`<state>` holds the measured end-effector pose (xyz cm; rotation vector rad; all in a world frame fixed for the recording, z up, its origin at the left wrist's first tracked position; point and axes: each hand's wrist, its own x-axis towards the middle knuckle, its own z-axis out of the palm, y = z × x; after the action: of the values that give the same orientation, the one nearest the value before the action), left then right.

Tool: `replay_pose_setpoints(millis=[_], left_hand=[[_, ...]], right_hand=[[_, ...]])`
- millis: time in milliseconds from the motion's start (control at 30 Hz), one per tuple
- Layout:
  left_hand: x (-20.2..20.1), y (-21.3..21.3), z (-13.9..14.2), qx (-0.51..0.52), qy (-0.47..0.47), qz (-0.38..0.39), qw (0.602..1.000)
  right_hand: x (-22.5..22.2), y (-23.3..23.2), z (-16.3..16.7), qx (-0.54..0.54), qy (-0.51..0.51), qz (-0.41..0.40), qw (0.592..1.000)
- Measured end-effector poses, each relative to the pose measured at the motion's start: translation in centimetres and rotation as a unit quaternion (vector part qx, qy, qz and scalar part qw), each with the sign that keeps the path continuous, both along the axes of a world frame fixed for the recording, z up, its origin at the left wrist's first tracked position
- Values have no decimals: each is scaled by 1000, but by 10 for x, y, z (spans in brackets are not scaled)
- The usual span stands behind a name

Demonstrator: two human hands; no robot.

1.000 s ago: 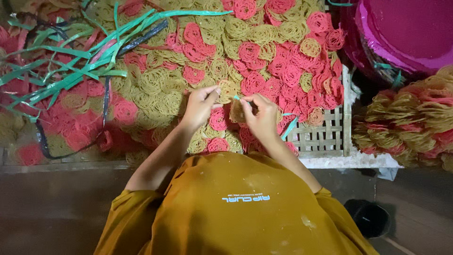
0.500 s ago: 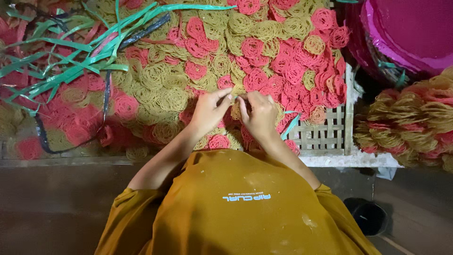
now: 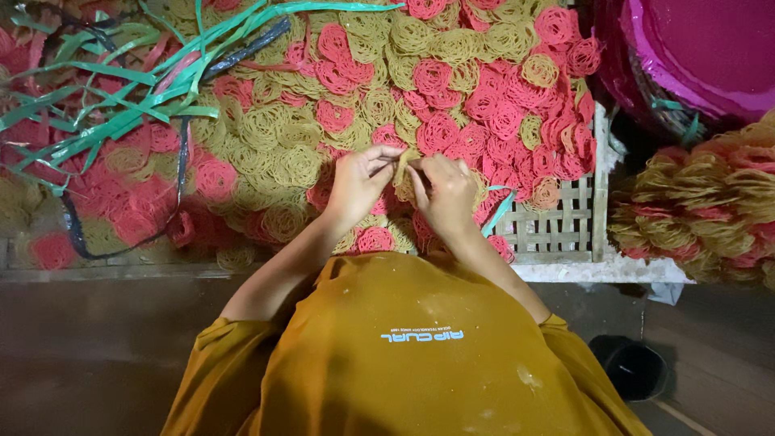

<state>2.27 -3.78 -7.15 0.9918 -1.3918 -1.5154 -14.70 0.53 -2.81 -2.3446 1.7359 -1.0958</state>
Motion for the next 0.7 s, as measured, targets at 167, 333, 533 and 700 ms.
replay_pose_setpoints(millis=[167,333,533,700], left_hand=[[5,2,25,-123,-146,35,981],[13,2,44,-334,-336,43,880],[8,5,53,-404,-299,34,864],[-2,17,50,-370,-266,40,889]], right_hand=[[-7,1,-4,38,-66,12,997],[-18,-2,-1,50,-205,14,977],[-19,5,3,12,-165,39,985],[-13,4,-21,265,-311,25,912]])
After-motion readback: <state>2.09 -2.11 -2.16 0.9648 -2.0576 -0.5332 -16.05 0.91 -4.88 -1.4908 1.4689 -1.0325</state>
